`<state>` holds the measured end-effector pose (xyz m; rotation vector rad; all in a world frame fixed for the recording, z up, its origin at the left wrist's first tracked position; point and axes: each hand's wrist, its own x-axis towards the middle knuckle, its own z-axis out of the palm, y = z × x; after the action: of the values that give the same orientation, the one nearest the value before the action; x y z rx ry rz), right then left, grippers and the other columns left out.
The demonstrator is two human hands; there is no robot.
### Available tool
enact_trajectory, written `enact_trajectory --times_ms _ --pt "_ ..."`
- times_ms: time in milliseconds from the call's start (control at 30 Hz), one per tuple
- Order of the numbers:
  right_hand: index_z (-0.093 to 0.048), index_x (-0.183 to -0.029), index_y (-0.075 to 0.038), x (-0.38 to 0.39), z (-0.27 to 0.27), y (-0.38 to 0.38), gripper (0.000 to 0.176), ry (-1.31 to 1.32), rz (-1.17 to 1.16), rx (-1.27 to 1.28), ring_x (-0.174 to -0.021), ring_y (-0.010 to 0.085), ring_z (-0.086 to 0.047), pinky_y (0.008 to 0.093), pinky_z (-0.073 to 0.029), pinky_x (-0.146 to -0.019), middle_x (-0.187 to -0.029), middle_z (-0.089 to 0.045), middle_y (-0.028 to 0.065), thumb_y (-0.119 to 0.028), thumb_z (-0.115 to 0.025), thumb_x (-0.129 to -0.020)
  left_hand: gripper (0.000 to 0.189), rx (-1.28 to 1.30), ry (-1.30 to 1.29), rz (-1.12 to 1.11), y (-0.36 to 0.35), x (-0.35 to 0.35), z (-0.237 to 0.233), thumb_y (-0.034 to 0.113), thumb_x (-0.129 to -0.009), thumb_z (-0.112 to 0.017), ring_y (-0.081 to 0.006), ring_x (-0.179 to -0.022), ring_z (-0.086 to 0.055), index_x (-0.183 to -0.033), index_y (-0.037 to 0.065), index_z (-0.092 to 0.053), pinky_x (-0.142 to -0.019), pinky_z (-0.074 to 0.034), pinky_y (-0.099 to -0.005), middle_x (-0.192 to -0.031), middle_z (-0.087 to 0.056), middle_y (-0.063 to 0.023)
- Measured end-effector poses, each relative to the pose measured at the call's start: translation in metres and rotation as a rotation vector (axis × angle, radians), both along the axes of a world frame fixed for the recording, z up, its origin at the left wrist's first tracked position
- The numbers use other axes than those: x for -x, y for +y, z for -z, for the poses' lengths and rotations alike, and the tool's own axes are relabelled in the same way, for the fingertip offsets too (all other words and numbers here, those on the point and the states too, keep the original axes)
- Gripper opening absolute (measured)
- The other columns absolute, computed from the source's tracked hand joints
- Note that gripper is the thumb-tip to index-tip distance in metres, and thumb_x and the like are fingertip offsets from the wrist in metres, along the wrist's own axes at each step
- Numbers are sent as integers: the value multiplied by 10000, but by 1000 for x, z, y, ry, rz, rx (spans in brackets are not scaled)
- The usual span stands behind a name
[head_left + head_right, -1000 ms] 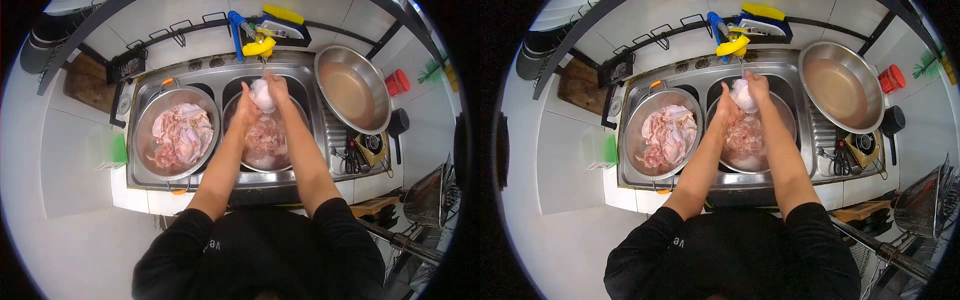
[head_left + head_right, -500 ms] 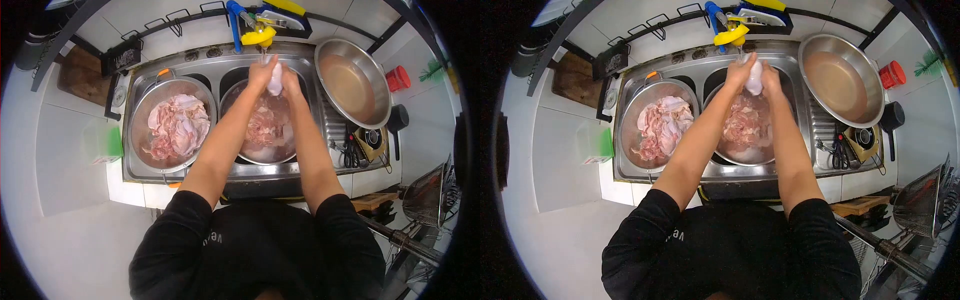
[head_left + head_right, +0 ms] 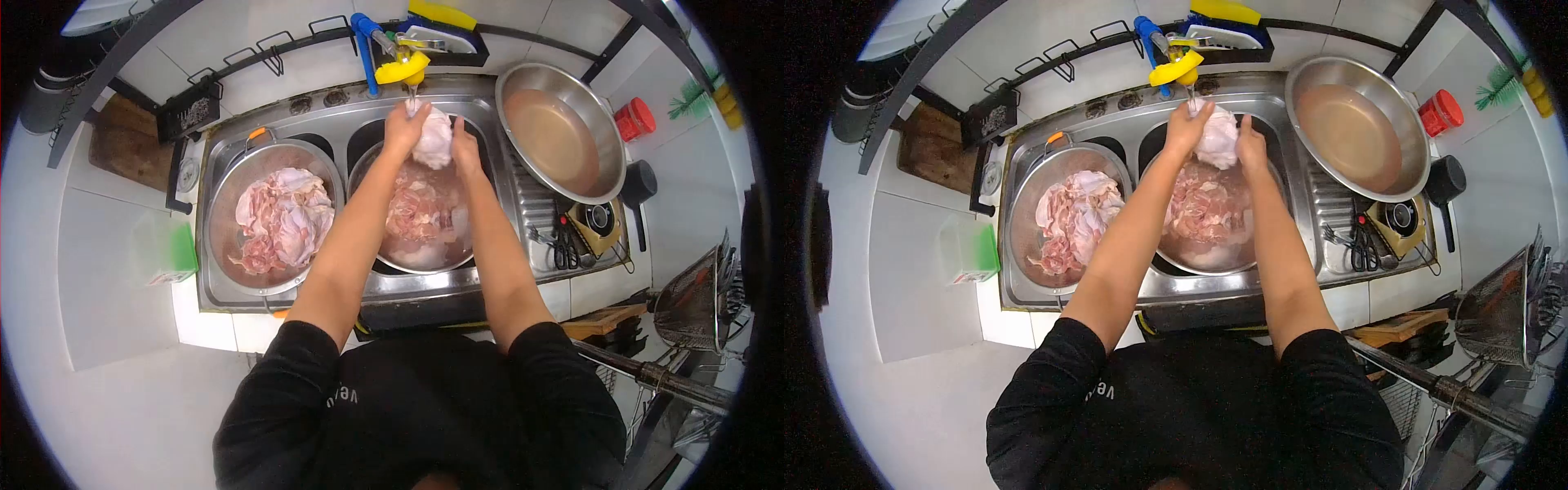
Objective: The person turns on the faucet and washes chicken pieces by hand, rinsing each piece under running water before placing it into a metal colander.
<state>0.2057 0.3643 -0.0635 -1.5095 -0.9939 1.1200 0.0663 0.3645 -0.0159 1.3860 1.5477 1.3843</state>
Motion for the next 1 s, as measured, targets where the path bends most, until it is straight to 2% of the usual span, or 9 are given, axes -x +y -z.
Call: enact_trajectory --times_ms 100,133,200,400,533,700,833,933,1000 --pt "-649 -977 -3 -27 0 -23 543 151 -225 236 -807 250 -620 354 -476 -739 -921 -650 132 -513 -514 -847 486 79 10 -113 -5 8 -20 326 -786 -679 -201 -792 -608 -1028 -76 -555 -702 -482 -319 -909 -640 -160" --pt "-649 -977 -3 -40 14 -25 543 148 -235 240 -807 250 -620 354 -476 -739 -921 -650 132 -513 -514 -847 499 139 -275 47 -8 14 -26 315 -781 -690 -194 -783 -602 -1050 -76 -533 -688 -481 -309 -940 -629 -148" --pt "-591 -1069 17 -59 44 -31 512 -523 -606 102 -778 240 -604 366 -479 -678 -926 -645 118 -405 -637 -783 492 132 -246 65 -17 26 -32 311 -780 -694 -189 -779 -600 -1044 -72 -536 -681 -481 -308 -941 -625 -145" --pt "-570 -1087 31 -68 108 -73 602 -1081 -1106 243 -916 336 -609 417 -475 -778 -983 -622 224 -257 -737 -585 580 129 -72 -142 -57 73 -38 377 -734 -703 -274 -810 -613 -1019 -105 -553 -723 -477 -363 -931 -628 -216" --pt "-605 -1030 36 -51 79 -72 508 -891 -1014 468 -1040 321 -570 398 -455 -884 -1145 -548 259 -210 -699 -595 677 251 38 -347 -116 136 -45 452 -719 -686 -315 -1004 -571 -1075 -105 -542 -854 -435 -371 -1076 -574 -272" --pt "-566 -1089 11 -40 90 -43 484 -840 -485 160 -970 344 -588 392 -456 -819 -960 -622 236 -183 -633 -651 800 492 509 -384 -176 222 -30 467 -730 -661 -358 -1120 -507 -1244 -93 -413 -959 -376 -384 -1204 -496 -287" --pt "-587 -1032 -24 -25 7 -24 382 -786 -659 81 -862 280 -611 356 -469 -729 -859 -639 159 -146 -626 -673 838 521 628 -383 -169 201 -47 479 -738 -648 -353 -1132 -497 -1318 -39 -337 -977 -363 -375 -1243 -484 -248" --pt "-598 -953 -49 -19 -3 -3 239 -511 -736 -30 -716 116 -540 246 -444 -653 -770 -592 53 -95 -573 -720 648 215 179 -46 -132 153 -30 426 -825 -583 -283 -1112 -525 -1270 -18 -425 -937 -394 -343 -1210 -529 -201" --pt "-598 -966 -44 -12 -1 9 248 -393 -763 -56 -736 131 -555 259 -451 -670 -795 -606 68 -105 -580 -726 629 436 -171 215 -113 102 -30 474 -860 -523 -266 -1116 -512 -1267 2 -440 -941 -399 -397 -1214 -531 -161"
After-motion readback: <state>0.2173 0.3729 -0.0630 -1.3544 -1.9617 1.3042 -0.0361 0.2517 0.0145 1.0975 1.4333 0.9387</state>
